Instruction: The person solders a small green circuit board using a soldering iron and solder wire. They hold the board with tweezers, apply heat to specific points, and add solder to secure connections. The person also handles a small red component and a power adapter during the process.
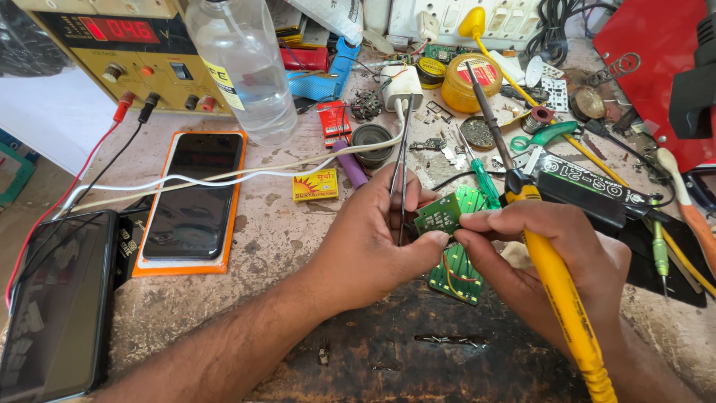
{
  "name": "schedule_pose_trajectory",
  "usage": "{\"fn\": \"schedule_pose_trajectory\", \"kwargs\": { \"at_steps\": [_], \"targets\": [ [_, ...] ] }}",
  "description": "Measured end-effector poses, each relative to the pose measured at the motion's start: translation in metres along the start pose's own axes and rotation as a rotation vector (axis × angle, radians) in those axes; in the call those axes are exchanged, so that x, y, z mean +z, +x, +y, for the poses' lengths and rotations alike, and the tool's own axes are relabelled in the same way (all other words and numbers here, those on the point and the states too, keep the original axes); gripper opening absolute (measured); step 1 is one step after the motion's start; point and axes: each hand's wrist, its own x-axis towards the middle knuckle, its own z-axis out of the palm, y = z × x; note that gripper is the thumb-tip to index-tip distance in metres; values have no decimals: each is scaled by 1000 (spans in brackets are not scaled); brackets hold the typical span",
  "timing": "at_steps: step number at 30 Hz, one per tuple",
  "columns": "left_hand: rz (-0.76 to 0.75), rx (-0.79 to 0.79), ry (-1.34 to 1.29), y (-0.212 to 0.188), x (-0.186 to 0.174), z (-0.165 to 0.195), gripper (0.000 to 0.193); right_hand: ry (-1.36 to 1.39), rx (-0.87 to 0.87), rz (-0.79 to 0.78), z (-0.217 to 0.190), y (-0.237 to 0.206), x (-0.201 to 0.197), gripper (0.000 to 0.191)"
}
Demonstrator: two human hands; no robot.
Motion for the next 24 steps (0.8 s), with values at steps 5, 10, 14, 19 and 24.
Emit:
{"fn": "schedule_pose_trajectory", "kwargs": {
  "at_steps": [5,10,14,19,24],
  "targets": [
    [35,-38,-87,2,3,-3,38,144,28,35,5,-2,4,45],
    [47,37,-150,2,5,-2,40,445,304,60,6,-3,6,51],
    [64,111,-142,-1,9,-1,42,447,341,39,5,-1,4,58],
    [86,111,-154,-3,14,-1,42,406,328,33,3,4,3,62],
    [94,227,0,-5,15,-1,41,569,417,66,0,7,2,68]
  ]
}}
